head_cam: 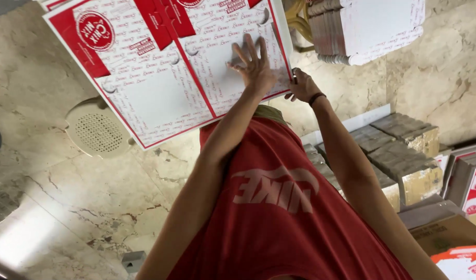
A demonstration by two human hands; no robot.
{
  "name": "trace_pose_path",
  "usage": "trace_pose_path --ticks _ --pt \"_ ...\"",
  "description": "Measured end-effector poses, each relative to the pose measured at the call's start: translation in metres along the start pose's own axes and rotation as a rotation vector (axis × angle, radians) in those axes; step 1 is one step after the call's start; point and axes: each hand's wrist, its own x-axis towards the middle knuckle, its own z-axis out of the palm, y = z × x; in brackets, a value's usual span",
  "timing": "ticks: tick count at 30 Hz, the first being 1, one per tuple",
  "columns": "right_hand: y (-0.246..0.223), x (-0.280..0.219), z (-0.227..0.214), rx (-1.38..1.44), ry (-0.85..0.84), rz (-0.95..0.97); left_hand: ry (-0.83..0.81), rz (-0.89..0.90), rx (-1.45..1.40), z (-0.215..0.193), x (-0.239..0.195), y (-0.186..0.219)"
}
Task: Folding and assembling flat cardboard sheets into boxes by hand.
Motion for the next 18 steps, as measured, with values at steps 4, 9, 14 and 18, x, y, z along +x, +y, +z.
trace_pose_path --ticks 4,9,14,18 --pt "0.029 0.009 0.012 -0.024 0.126 -0.134 0.166 -0.114 -0.147 0.027 0.011 0.014" --pt "0.047 0.028 0.022 -0.071 0.211 -0.226 0.283 -0.111 -0.170 0.038 0.028 0.012" --pt "0.062 0.033 0.039 -0.294 0.467 -0.402 0.314 -0.157 -0.114 0.038 0.033 0.013" --pt "0.055 0.026 0.022 -0.219 0.450 -0.501 0.398 -0.130 -0.144 0.040 0.032 0.012"
